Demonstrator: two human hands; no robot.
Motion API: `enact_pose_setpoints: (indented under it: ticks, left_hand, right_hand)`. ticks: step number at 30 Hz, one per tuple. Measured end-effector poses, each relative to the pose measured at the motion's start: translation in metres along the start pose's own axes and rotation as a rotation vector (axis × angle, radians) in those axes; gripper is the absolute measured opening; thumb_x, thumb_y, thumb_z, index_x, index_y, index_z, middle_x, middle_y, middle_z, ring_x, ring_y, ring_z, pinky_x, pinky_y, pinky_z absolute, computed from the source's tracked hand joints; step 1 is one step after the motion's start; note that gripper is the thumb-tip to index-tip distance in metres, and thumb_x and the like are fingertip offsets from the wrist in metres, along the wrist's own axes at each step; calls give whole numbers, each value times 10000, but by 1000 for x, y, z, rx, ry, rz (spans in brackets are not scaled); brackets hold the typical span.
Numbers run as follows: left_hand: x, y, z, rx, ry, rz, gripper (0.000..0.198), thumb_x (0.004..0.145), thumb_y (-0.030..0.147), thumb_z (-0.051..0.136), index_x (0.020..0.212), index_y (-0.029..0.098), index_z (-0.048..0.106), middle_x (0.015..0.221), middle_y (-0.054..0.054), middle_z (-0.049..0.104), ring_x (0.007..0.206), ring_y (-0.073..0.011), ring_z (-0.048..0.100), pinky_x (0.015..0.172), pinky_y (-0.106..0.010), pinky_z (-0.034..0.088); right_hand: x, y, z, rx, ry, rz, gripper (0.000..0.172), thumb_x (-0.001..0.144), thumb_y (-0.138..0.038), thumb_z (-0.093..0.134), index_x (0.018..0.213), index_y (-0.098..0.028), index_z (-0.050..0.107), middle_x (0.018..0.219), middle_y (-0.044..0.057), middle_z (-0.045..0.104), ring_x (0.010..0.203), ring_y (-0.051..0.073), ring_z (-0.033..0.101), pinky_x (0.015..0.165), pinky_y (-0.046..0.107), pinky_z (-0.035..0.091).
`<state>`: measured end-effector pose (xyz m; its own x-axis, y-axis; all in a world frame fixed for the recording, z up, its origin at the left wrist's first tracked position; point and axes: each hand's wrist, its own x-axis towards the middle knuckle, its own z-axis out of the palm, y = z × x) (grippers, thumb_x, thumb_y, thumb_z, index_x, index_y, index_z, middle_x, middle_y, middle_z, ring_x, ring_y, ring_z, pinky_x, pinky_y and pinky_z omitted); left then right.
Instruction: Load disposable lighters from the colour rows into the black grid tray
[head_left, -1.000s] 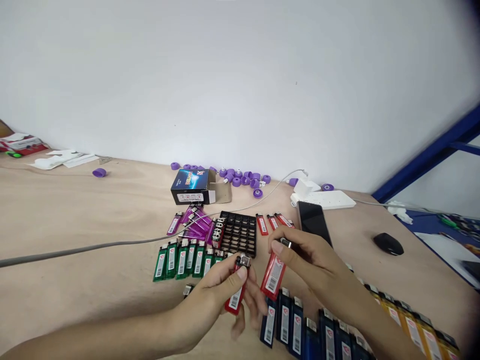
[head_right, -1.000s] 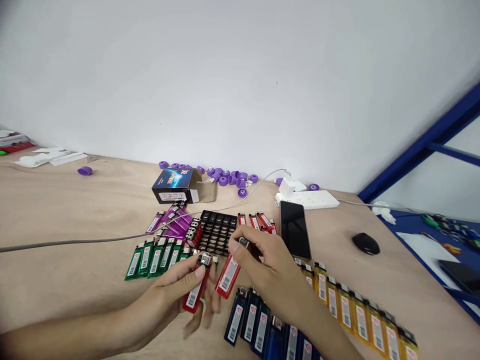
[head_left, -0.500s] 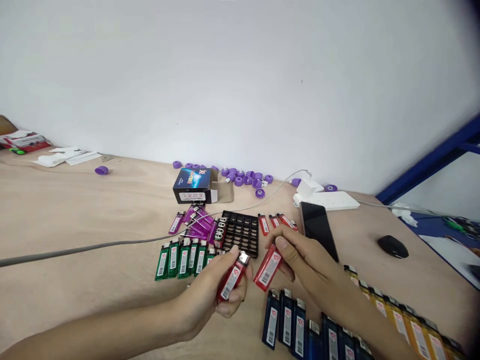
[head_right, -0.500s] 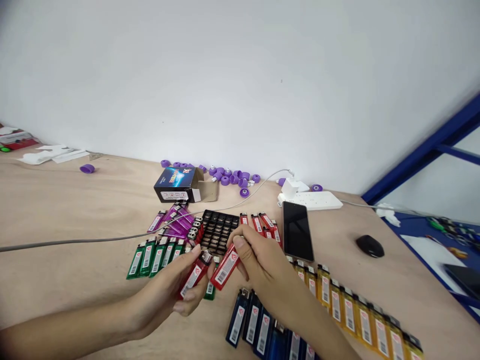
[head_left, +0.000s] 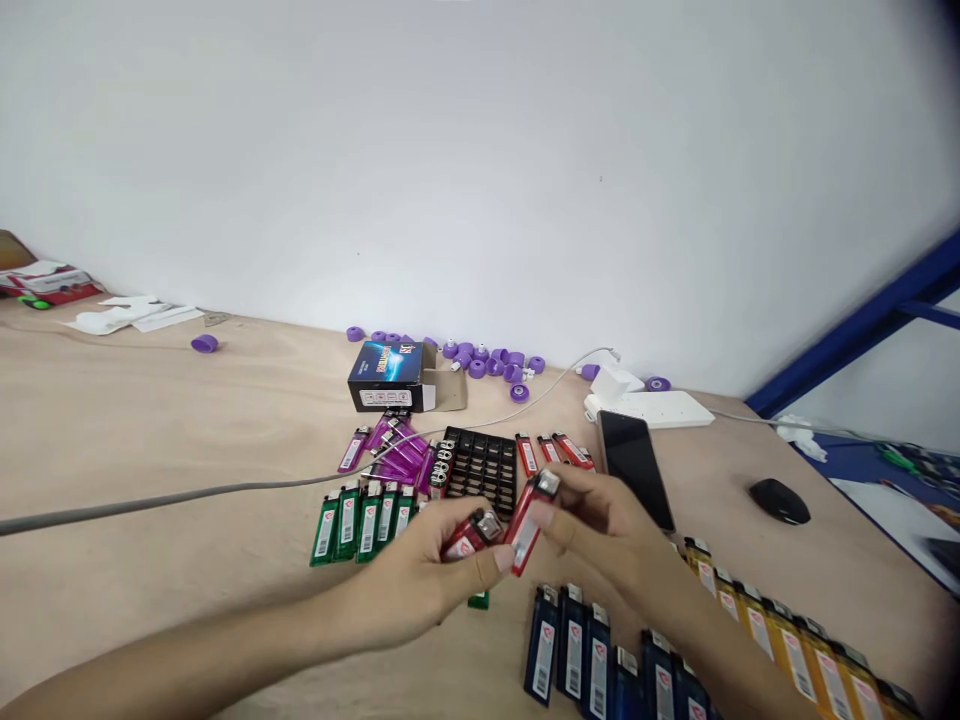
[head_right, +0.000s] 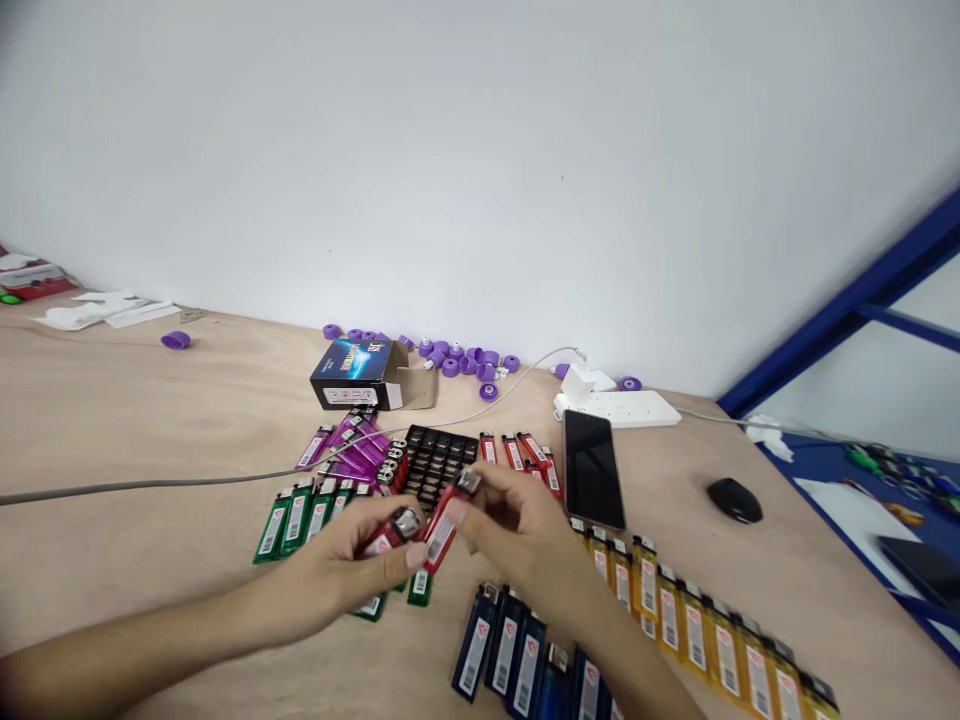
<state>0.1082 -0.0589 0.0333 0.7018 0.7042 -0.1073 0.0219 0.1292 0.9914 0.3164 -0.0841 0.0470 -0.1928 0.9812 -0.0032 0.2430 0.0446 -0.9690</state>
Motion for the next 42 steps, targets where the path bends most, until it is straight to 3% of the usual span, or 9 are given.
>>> enact_pose_setpoints:
  ticks: [2, 4, 8, 10, 13, 17, 20, 26, 42]
  left_hand:
    - [8, 7, -19, 306, 162, 121, 391, 907, 477, 595, 667, 189, 483, 572, 59, 384, 500, -88, 334, 461, -224, 252]
    - [20, 10, -41, 568, 407, 228, 358, 920, 453, 542, 683, 186, 525, 598, 33, 471, 545, -117, 430, 519, -240, 338]
    - [46, 2, -72, 667, 540, 202, 278, 883, 422, 576, 973, 163, 622, 869, -44, 652, 809, -217, 592, 747, -310, 439]
    - [54, -8, -79, 689, 538, 137, 385, 855, 455, 610, 1084, 146, 619, 986, -89, 681, 915, -271, 616, 814, -350, 442]
    - [60, -19, -85, 694, 467, 34, 433, 839, 519, 616, 1030, 132, 650, 957, -108, 700, 908, -298, 636, 798, -360, 450]
    - [60, -22, -87, 664, 342, -62, 457, 861, 588, 558, 854, 142, 656, 753, -48, 661, 696, -231, 624, 632, -299, 438]
    - [61, -21, -88, 641, 298, -110, 506, 862, 640, 540, 752, 152, 617, 617, -2, 565, 553, -179, 544, 522, -267, 368]
    - [61, -27, -91, 614, 271, -105, 529, 862, 660, 538, 736, 154, 624, 594, 8, 522, 540, -171, 515, 492, -259, 335]
    - [59, -19, -90, 536, 318, 3, 408, 819, 566, 632, 802, 161, 675, 763, -38, 642, 748, -222, 588, 641, -279, 430]
  right_hand:
    - [8, 1, -9, -58, 131, -46, 376, 897, -565, 588, 778, -208, 596, 596, -33, 505, 573, 131, 492, 538, 253, 409]
    - [20, 6, -15, -127, 210, -61, 396, 918, -565, 525, 733, -216, 550, 576, -33, 498, 543, 130, 485, 522, 256, 404]
    - [51, 23, -7, -215, 192, -78, 338, 925, -497, 477, 737, -220, 524, 607, -17, 562, 572, 149, 537, 561, 274, 428]
    - [65, 30, 4, -278, 172, -97, 301, 928, -438, 490, 723, -220, 522, 623, -14, 586, 604, 157, 555, 588, 278, 423]
    - [82, 37, 21, -374, 172, -121, 287, 930, -365, 515, 683, -220, 510, 644, -9, 614, 620, 159, 547, 585, 276, 377]
    - [98, 40, 31, -466, 193, -141, 258, 937, -277, 529, 688, -211, 526, 641, -18, 598, 604, 141, 510, 586, 277, 355]
    - [105, 42, 32, -523, 180, -141, 240, 970, -286, 554, 753, -186, 581, 689, -30, 594, 619, 126, 534, 625, 274, 424]
    - [110, 52, 36, -616, 100, -132, 230, 995, -362, 582, 927, -154, 652, 839, -4, 663, 729, 136, 639, 715, 322, 548]
    - [105, 52, 33, -772, -92, -199, 201, 990, -326, 599, 1069, -150, 656, 1009, 39, 694, 881, 176, 682, 804, 381, 578]
